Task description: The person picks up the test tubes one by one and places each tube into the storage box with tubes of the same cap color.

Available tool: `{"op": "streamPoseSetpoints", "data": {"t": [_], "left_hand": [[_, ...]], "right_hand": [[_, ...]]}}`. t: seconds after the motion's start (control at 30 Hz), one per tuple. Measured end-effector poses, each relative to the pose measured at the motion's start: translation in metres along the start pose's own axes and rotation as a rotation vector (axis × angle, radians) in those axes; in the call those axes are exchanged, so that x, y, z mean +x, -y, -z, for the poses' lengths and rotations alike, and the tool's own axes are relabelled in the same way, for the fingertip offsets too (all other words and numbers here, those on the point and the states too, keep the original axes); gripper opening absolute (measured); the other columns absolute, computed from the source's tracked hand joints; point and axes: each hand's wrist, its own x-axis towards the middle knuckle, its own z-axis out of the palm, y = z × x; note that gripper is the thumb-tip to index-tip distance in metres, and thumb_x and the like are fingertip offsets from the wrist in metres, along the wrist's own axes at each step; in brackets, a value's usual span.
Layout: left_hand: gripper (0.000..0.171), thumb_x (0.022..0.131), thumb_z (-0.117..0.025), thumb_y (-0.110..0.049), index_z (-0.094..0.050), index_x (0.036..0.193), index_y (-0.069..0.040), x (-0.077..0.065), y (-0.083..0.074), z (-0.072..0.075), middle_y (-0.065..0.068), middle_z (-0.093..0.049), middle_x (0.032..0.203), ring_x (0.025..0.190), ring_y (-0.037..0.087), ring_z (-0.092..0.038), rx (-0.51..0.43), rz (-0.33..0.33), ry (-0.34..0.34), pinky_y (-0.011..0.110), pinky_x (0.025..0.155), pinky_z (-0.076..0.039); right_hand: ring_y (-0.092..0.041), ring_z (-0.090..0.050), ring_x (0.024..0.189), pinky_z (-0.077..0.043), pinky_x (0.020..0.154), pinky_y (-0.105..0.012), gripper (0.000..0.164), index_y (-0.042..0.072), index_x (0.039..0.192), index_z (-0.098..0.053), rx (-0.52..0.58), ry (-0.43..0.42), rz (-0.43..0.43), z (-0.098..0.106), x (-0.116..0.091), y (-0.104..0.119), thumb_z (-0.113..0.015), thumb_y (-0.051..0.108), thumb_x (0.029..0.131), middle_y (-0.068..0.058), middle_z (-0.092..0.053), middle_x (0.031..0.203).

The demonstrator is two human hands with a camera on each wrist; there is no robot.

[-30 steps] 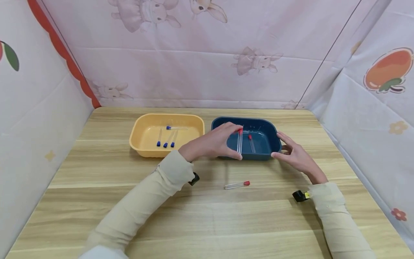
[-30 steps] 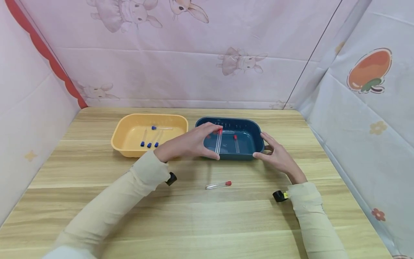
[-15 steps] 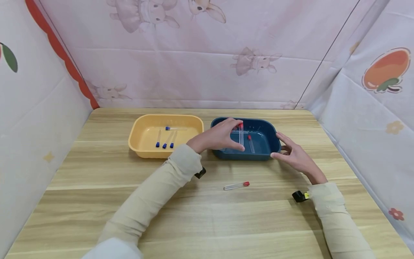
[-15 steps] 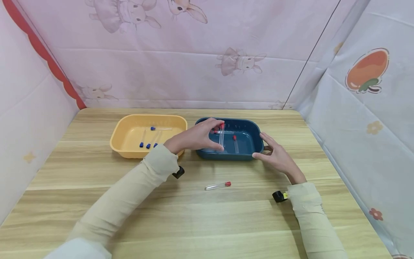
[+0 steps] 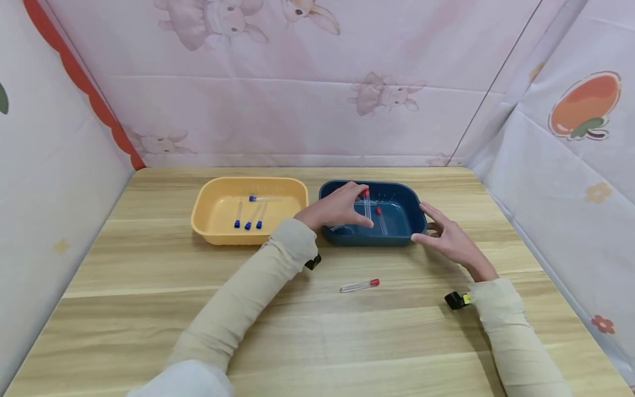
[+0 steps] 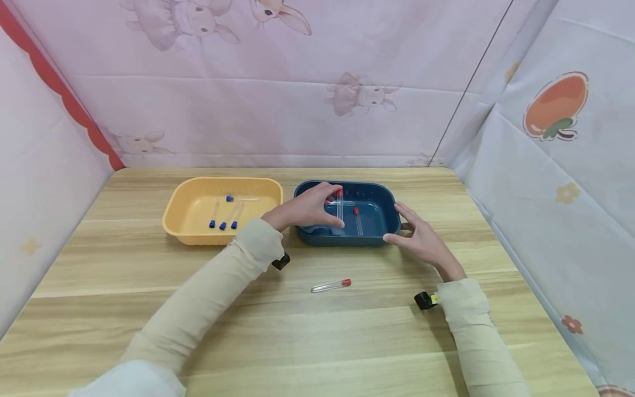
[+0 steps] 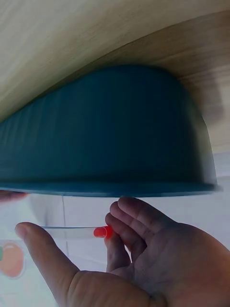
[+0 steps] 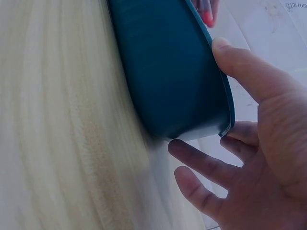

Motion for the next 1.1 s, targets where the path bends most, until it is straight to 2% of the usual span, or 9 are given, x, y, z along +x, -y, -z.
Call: {"op": "streamPoseSetpoints", "data": {"t": [0.07, 0.13, 0.27, 0.57, 0.8, 1.1], "left_hand": [[0.094, 0.089, -0.081, -0.044, -0.033, 0.16, -0.005, 0.003, 0.001, -0.002, 0.012, -0.044, 0.149, 0.123, 0.021, -0.05, 0.002, 0.015, -0.005, 0.036, 0.11, -0.046], [0.093, 0.09, -0.081, -0.043, -0.034, 0.16, -0.005, 0.007, 0.003, -0.004, 0.013, -0.043, 0.151, 0.127, 0.022, -0.048, 0.008, 0.028, -0.005, 0.037, 0.112, -0.045], [0.092, 0.089, -0.082, -0.042, -0.035, 0.159, -0.004, 0.016, 0.006, -0.011, 0.014, -0.043, 0.153, 0.133, 0.024, -0.044, 0.032, 0.047, -0.009, 0.039, 0.116, -0.041], [0.092, 0.088, -0.082, -0.047, -0.039, 0.158, -0.004, 0.029, 0.012, -0.025, 0.014, -0.048, 0.148, 0.129, 0.025, -0.045, 0.125, 0.079, -0.01, 0.038, 0.113, -0.043], [0.093, 0.088, -0.081, -0.051, -0.04, 0.158, -0.005, 0.035, 0.014, -0.031, 0.013, -0.046, 0.149, 0.127, 0.024, -0.044, 0.165, 0.09, -0.008, 0.037, 0.111, -0.043], [0.096, 0.087, -0.08, -0.053, -0.037, 0.16, -0.007, 0.042, 0.016, -0.038, 0.013, -0.041, 0.154, 0.135, 0.026, -0.039, 0.219, 0.087, 0.018, 0.037, 0.115, -0.039]], "right_hand": [[-0.041, -0.054, 0.133, -0.048, 0.105, -0.052, 0.089, 0.012, 0.166, -0.019, 0.002, 0.002, -0.006, 0.0, 0.0, 0.0, -0.074, 0.027, 0.098, -0.011, -0.017, 0.171], [-0.041, -0.054, 0.133, -0.047, 0.106, -0.054, 0.089, 0.012, 0.166, -0.019, 0.006, 0.002, -0.006, 0.0, 0.0, 0.0, -0.074, 0.027, 0.098, -0.011, -0.016, 0.172], [-0.041, -0.054, 0.133, -0.047, 0.106, -0.054, 0.088, 0.012, 0.166, -0.02, 0.009, -0.002, -0.004, -0.001, 0.001, -0.001, -0.074, 0.026, 0.098, -0.011, -0.017, 0.171], [-0.039, -0.055, 0.133, -0.05, 0.105, -0.042, 0.089, 0.013, 0.166, -0.02, 0.018, -0.003, -0.008, 0.0, 0.002, -0.002, -0.075, 0.027, 0.098, -0.01, -0.017, 0.171], [-0.041, -0.054, 0.133, -0.048, 0.106, -0.051, 0.09, 0.012, 0.166, -0.019, 0.02, 0.003, -0.001, 0.0, 0.003, -0.001, -0.075, 0.025, 0.097, -0.012, -0.017, 0.171], [-0.041, -0.052, 0.135, -0.045, 0.108, -0.054, 0.089, 0.014, 0.166, -0.02, 0.016, 0.004, -0.013, 0.001, 0.002, -0.003, -0.074, 0.028, 0.098, -0.011, -0.016, 0.172]]}}
